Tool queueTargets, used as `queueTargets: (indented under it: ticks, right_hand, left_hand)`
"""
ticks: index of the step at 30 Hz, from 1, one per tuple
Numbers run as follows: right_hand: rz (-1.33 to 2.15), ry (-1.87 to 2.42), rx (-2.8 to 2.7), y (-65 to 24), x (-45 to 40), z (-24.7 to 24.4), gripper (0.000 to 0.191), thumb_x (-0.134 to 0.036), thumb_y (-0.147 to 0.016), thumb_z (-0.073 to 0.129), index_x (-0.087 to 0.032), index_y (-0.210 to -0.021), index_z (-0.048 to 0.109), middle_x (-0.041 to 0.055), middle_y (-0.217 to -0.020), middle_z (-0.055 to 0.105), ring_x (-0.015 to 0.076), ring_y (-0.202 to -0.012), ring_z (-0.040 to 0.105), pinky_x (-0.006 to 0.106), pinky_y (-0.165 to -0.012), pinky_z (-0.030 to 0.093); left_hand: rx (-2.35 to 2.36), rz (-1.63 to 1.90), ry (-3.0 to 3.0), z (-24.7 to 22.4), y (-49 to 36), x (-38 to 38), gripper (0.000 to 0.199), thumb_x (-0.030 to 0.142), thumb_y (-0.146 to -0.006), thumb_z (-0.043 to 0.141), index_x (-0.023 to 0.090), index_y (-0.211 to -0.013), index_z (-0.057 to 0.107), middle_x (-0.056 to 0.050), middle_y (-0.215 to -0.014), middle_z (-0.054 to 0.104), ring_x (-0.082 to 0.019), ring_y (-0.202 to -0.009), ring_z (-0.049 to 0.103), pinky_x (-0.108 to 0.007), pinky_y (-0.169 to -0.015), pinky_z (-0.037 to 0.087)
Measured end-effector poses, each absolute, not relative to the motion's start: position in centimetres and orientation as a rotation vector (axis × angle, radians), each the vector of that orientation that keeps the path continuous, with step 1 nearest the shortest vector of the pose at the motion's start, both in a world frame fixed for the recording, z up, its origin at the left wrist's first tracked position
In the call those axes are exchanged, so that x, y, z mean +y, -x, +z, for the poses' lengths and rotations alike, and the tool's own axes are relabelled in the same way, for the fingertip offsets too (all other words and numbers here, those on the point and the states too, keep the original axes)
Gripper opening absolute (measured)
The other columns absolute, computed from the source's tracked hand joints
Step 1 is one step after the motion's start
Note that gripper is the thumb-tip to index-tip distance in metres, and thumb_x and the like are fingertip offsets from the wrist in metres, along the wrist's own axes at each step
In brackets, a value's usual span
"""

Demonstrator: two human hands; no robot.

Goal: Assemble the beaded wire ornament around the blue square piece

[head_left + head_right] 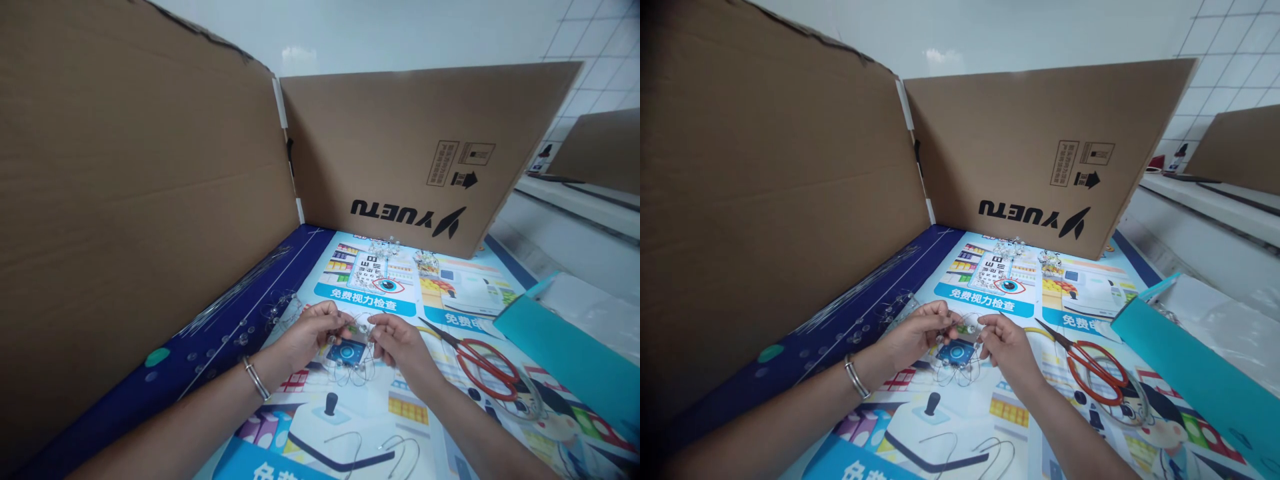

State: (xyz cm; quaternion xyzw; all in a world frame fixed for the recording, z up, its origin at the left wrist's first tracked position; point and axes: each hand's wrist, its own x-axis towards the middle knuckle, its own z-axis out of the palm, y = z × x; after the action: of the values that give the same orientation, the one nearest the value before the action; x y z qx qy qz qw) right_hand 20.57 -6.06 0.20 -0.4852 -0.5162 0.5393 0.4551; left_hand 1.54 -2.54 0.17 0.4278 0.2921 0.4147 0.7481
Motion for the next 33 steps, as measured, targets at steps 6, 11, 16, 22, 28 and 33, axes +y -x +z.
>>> queueTargets:
  ticks: [6,11,16,22,28,33]
  right_hand:
    - [1.338,1.208,-1.273,-20.5,-6.2,0.6,0.024,-0.033,-0.075,0.056,-0.017,-0.095,0.055,-0.0042,-0.057,0.053,0.0052,-0.041,0.039,0.018,-0.039,0.026]
    - [1.335,1.198,-1.283,-20.6,-6.2,0.6,0.026,-0.034,-0.075,0.056,-0.018,-0.095,0.056,-0.0037,-0.060,0.052,0.0060,-0.043,0.041,0.019,-0.040,0.026]
    - [1.340,1.198,-1.311,-20.6,-6.1,0.5,0.027,-0.035,-0.072,0.059,-0.019,-0.094,0.058,-0.0026,-0.065,0.052,0.0075,-0.048,0.045,0.019,-0.040,0.027]
    - [1.365,1.202,-1.323,-20.6,-6.2,0.7,0.027,-0.035,-0.071,0.060,-0.019,-0.093,0.059,-0.0036,-0.063,0.050,0.0072,-0.048,0.045,0.019,-0.041,0.028]
    - [1.364,1.207,-1.321,-20.6,-6.1,0.4,0.030,-0.037,-0.070,0.061,-0.019,-0.093,0.059,-0.0034,-0.063,0.051,0.0072,-0.047,0.045,0.019,-0.040,0.027]
    - [1.355,1.209,-1.338,-20.7,-6.1,0.2,0.030,-0.037,-0.071,0.060,-0.019,-0.094,0.058,-0.0034,-0.062,0.050,0.0075,-0.047,0.045,0.019,-0.039,0.027]
  left_hand:
    - [0.643,0.903,-0.931,0.4,-1.6,-2.5,0.016,0.015,-0.072,0.060,0.015,-0.068,0.044,-0.005,-0.088,0.062,-0.013,-0.066,0.060,-0.022,-0.054,0.040]
    - [0.650,0.889,-0.936,0.7,-1.6,-2.6,0.017,0.019,-0.072,0.062,0.015,-0.069,0.045,-0.004,-0.086,0.062,-0.012,-0.064,0.060,-0.021,-0.053,0.039]
    - [0.697,0.829,-1.014,1.1,-1.7,-2.7,0.019,0.028,-0.074,0.062,0.018,-0.081,0.047,-0.003,-0.084,0.062,-0.010,-0.054,0.059,-0.020,-0.048,0.037]
    - [0.781,0.734,-1.142,0.6,-1.8,-2.9,0.024,0.029,-0.071,0.066,0.019,-0.087,0.051,0.000,-0.066,0.061,-0.010,-0.051,0.057,-0.017,-0.044,0.032]
    - [0.803,0.751,-1.178,0.1,-1.9,-2.8,0.021,0.029,-0.071,0.066,0.017,-0.079,0.052,0.000,-0.056,0.060,-0.009,-0.049,0.054,-0.017,-0.044,0.031]
    - [0.777,0.754,-1.142,0.3,-1.9,-2.8,0.019,0.030,-0.072,0.065,0.016,-0.078,0.053,-0.002,-0.060,0.062,-0.011,-0.053,0.056,-0.019,-0.047,0.033]
